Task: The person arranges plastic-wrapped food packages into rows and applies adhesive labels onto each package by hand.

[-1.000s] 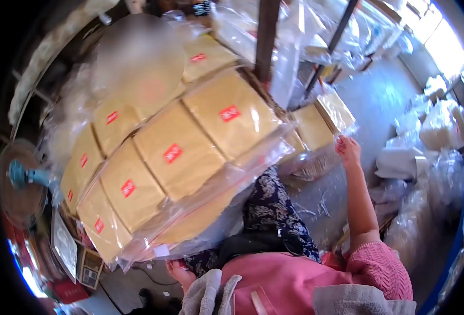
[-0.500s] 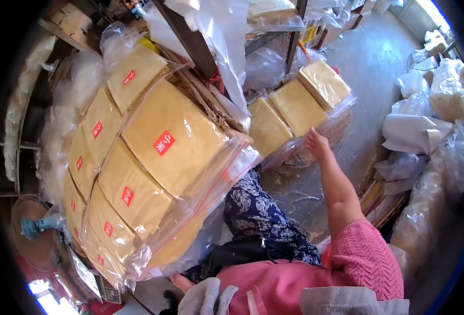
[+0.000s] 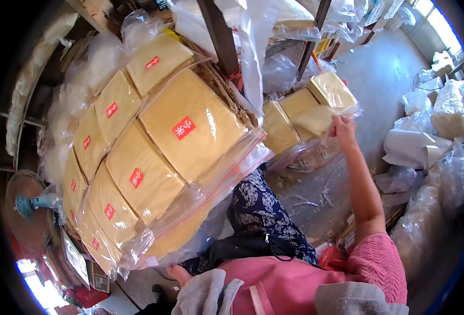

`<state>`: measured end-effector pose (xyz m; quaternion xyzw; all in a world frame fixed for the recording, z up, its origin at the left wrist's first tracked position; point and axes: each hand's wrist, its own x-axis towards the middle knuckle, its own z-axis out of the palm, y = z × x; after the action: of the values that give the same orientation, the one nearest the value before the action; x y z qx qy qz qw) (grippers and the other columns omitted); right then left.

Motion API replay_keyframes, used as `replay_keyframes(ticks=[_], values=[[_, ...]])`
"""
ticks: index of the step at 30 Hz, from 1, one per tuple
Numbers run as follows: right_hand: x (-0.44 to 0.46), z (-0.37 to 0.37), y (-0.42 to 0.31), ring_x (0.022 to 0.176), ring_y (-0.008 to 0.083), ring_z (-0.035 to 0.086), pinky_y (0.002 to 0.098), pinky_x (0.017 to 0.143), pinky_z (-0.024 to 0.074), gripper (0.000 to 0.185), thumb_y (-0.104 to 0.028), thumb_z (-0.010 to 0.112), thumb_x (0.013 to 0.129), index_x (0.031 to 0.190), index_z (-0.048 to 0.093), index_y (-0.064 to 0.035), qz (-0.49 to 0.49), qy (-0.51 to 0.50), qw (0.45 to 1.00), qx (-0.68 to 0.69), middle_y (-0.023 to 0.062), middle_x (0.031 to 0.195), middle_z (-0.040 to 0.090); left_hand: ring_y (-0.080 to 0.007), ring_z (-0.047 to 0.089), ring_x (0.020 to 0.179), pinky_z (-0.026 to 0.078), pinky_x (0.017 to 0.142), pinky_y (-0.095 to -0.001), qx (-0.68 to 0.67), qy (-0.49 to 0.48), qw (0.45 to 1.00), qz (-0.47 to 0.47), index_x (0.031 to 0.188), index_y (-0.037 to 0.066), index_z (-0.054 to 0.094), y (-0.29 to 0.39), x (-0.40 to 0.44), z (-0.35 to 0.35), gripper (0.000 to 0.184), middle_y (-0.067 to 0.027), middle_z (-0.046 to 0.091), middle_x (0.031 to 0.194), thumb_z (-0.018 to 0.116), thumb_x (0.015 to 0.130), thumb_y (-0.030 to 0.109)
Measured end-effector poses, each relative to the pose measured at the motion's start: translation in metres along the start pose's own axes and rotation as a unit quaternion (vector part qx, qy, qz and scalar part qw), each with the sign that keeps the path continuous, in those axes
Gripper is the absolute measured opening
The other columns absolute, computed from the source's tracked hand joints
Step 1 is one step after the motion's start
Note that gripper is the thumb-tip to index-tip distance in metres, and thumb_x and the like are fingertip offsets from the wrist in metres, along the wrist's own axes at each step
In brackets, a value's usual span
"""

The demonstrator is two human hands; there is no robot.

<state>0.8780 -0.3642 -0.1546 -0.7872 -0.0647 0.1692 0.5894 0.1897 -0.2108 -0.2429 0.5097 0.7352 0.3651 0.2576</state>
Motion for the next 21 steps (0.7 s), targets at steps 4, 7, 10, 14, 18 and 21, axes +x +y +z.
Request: replay_keyframes(ticks=[4,7,10,14,18,21], values=[[-0.088,-0.037,-0.126,0.042,0.0089,0.044,0.0236,0.039,0.0347,0.026,-0.021,0.055,0.081,0.059,0.049,-0.0075,-0.039,-0.102,0.992,-0.070,-0.0004,0.049,0.044,-0.0213,0.051,0.083,0.040,0.078,-0.0317,0.007,-0.014,1.000,-0.023,0.097,-0.005,0.055,-0.003,-0.003,0.007,0.022,-0.0139,0.059,0.091,0.043,0.085,0.008],[-0.158,-0.053,-0.190,0.058,0.0067,0.048,0.0209,0.053,0.0389,0.020,-0.016,0.054,0.081,0.066,0.055,-0.0034,-0.080,-0.058,0.995,-0.035,0.0004,0.062,0.051,-0.0204,0.051,0.083,0.040,0.077,-0.0317,-0.021,-0.023,0.998,-0.050,0.097,-0.006,0.054,0.018,-0.011,0.012,0.021,-0.0136,0.058,0.089,0.043,0.086,0.009],[-0.187,-0.046,-0.232,0.073,0.0103,0.051,0.0239,0.064,0.0420,0.021,-0.021,0.057,0.081,0.083,0.059,0.0000,-0.180,-0.061,0.980,0.051,0.0048,0.078,0.055,-0.0206,0.052,0.087,0.040,0.080,-0.0308,-0.112,-0.043,0.992,-0.042,0.100,-0.006,0.052,0.062,-0.018,0.010,0.022,-0.0141,0.058,0.094,0.042,0.088,0.009],[-0.175,0.025,-0.273,0.096,0.0223,0.053,0.0316,0.083,0.0417,0.044,-0.032,0.064,0.076,0.101,0.056,0.0035,-0.483,-0.120,0.863,-0.089,0.0112,0.099,0.056,-0.0228,0.051,0.092,0.039,0.084,-0.0308,-0.155,-0.047,0.986,-0.024,0.104,-0.007,0.050,0.057,-0.017,0.010,0.023,-0.0159,0.057,0.102,0.043,0.086,0.005],[-0.179,0.168,-0.339,0.065,0.0100,0.049,0.0226,0.056,0.0391,0.013,-0.014,0.060,0.080,0.072,0.057,-0.0044,-0.236,-0.216,0.884,0.340,0.0004,0.067,0.049,-0.0249,0.051,0.097,0.037,0.088,-0.0310,-0.147,-0.046,0.988,-0.022,0.107,-0.007,0.049,0.065,-0.024,0.001,0.030,-0.0180,0.055,0.105,0.040,0.079,-0.005],[-0.154,0.255,-0.338,0.048,0.0119,0.052,0.0245,0.047,0.0411,0.029,-0.019,0.053,0.086,0.059,0.052,-0.0078,-0.325,-0.267,0.838,0.348,0.0037,0.056,0.055,-0.0253,0.051,0.098,0.037,0.089,-0.0307,-0.181,-0.039,0.983,-0.005,0.107,-0.007,0.049,0.070,-0.026,-0.001,0.036,-0.0182,0.055,0.105,0.036,0.073,-0.009]])
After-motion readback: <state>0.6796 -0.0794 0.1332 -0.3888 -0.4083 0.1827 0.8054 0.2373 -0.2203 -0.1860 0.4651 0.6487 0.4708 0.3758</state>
